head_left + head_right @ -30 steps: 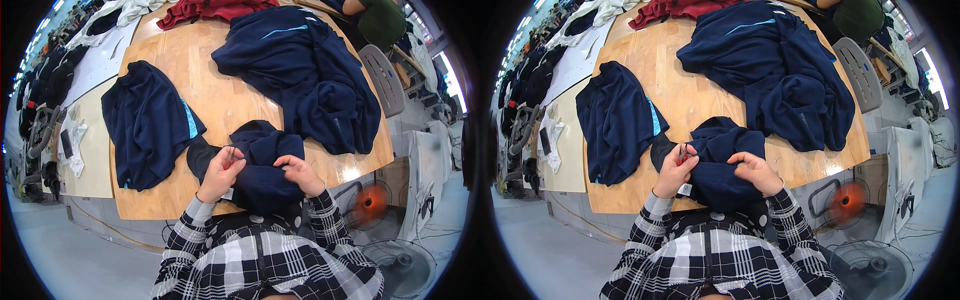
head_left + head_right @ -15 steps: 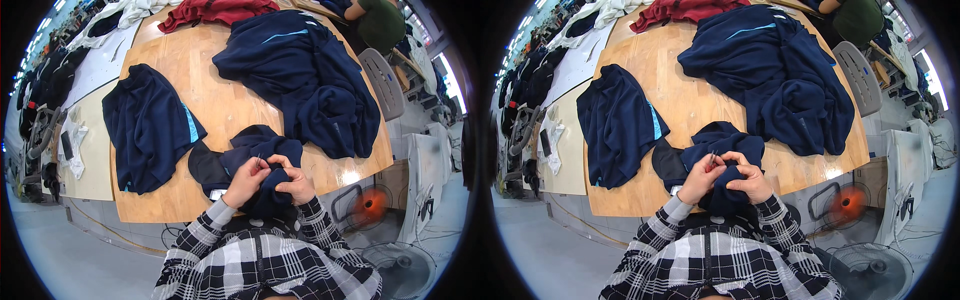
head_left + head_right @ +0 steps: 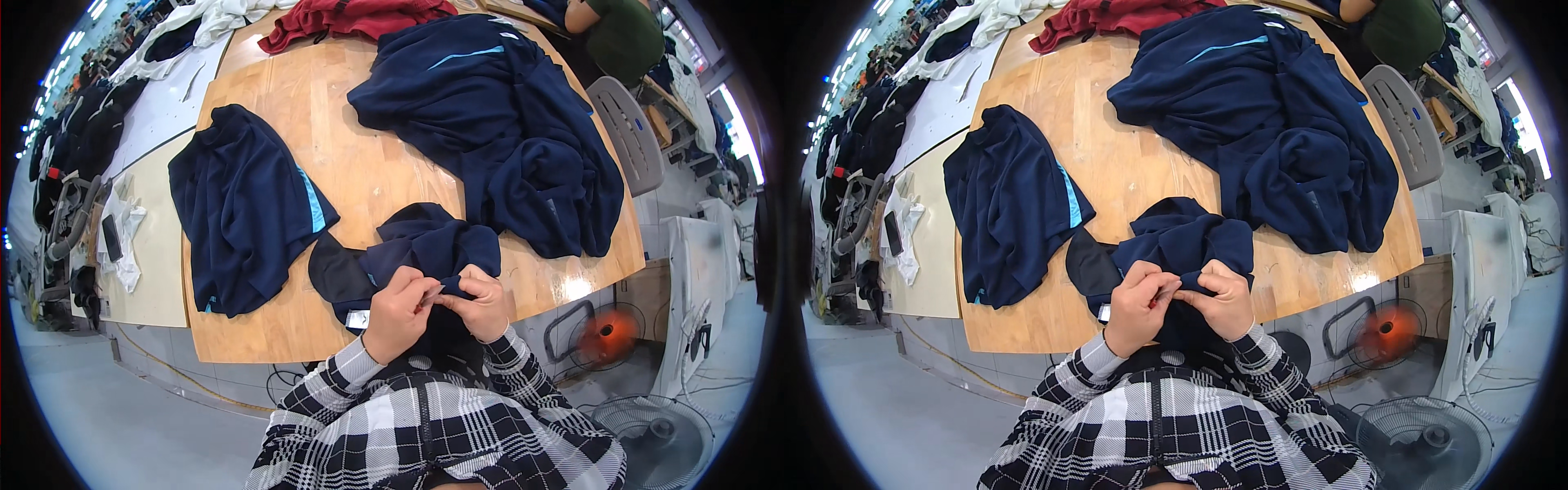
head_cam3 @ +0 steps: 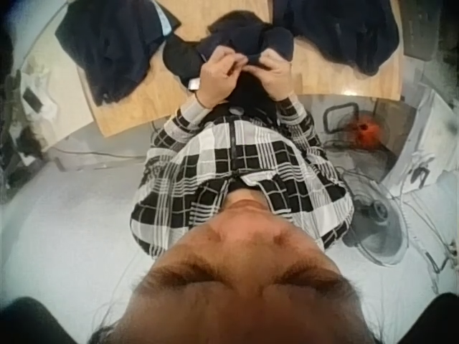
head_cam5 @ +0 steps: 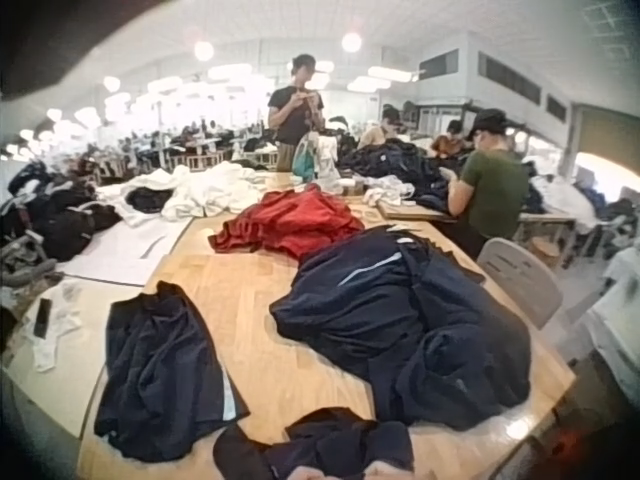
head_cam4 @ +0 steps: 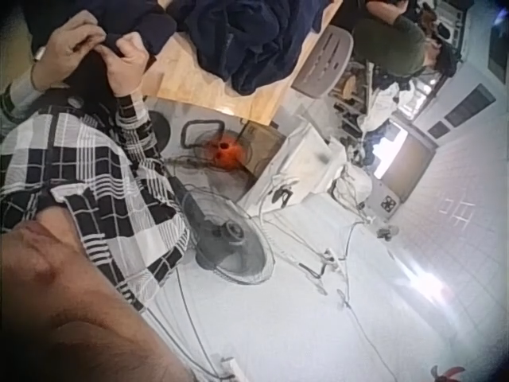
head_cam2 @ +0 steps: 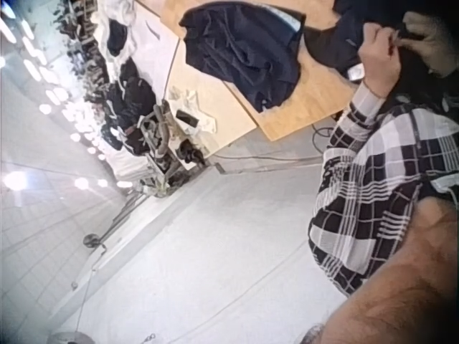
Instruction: Trim loose threads from blue garments using small thread snips.
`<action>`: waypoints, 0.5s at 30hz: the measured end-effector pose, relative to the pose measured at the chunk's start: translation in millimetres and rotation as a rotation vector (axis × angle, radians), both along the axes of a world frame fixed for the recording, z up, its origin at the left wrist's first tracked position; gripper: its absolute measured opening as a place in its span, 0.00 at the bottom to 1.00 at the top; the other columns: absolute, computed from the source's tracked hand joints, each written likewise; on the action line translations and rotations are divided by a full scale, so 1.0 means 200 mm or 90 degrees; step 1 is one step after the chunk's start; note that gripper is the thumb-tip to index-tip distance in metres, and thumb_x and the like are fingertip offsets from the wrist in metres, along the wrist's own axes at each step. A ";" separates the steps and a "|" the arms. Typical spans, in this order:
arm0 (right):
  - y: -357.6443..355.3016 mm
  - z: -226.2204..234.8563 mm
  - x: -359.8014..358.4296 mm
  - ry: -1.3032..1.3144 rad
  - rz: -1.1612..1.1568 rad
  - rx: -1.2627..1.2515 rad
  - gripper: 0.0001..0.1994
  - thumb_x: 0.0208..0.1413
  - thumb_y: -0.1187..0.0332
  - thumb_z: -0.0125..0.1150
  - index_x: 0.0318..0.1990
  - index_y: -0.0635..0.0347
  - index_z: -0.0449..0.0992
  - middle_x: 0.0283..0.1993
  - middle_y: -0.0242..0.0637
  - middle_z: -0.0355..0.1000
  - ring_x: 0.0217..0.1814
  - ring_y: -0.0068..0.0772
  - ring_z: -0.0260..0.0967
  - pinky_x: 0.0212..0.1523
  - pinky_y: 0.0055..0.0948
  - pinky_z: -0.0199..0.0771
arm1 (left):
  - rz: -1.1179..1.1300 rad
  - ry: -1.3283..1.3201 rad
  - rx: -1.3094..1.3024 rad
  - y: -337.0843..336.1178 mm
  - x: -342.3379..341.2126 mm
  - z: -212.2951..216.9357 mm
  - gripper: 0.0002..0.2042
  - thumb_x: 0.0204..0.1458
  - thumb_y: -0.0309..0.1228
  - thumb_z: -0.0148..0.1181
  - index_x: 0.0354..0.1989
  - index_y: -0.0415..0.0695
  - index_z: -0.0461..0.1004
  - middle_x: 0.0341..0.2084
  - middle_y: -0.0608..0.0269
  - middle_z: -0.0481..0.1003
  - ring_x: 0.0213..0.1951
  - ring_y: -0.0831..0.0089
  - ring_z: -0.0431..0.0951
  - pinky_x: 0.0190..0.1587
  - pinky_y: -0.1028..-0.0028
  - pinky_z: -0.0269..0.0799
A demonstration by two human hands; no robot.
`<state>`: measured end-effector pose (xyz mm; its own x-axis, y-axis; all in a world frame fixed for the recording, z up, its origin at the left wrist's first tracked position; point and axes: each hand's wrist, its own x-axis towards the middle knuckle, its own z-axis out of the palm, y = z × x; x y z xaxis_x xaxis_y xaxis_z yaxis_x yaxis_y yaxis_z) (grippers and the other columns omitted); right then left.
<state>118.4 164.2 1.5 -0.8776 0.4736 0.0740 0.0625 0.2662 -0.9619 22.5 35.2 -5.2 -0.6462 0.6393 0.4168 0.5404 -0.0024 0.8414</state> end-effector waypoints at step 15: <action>0.02 0.11 -0.02 0.033 0.095 -0.047 0.08 0.39 0.75 0.69 0.28 0.67 0.78 0.37 0.35 0.68 0.38 0.27 0.67 0.40 0.23 0.66 | -0.252 -0.485 0.004 -0.09 -0.16 0.01 0.24 0.44 0.23 0.67 0.51 0.41 0.66 0.39 0.69 0.68 0.29 0.86 0.65 0.32 0.84 0.63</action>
<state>115.3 169.2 23.7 -0.9344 0.3445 0.0905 -0.0223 0.1972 -0.9801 -8.7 17.6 -2.4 -0.4810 0.8759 -0.0369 -0.2143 -0.0767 0.9738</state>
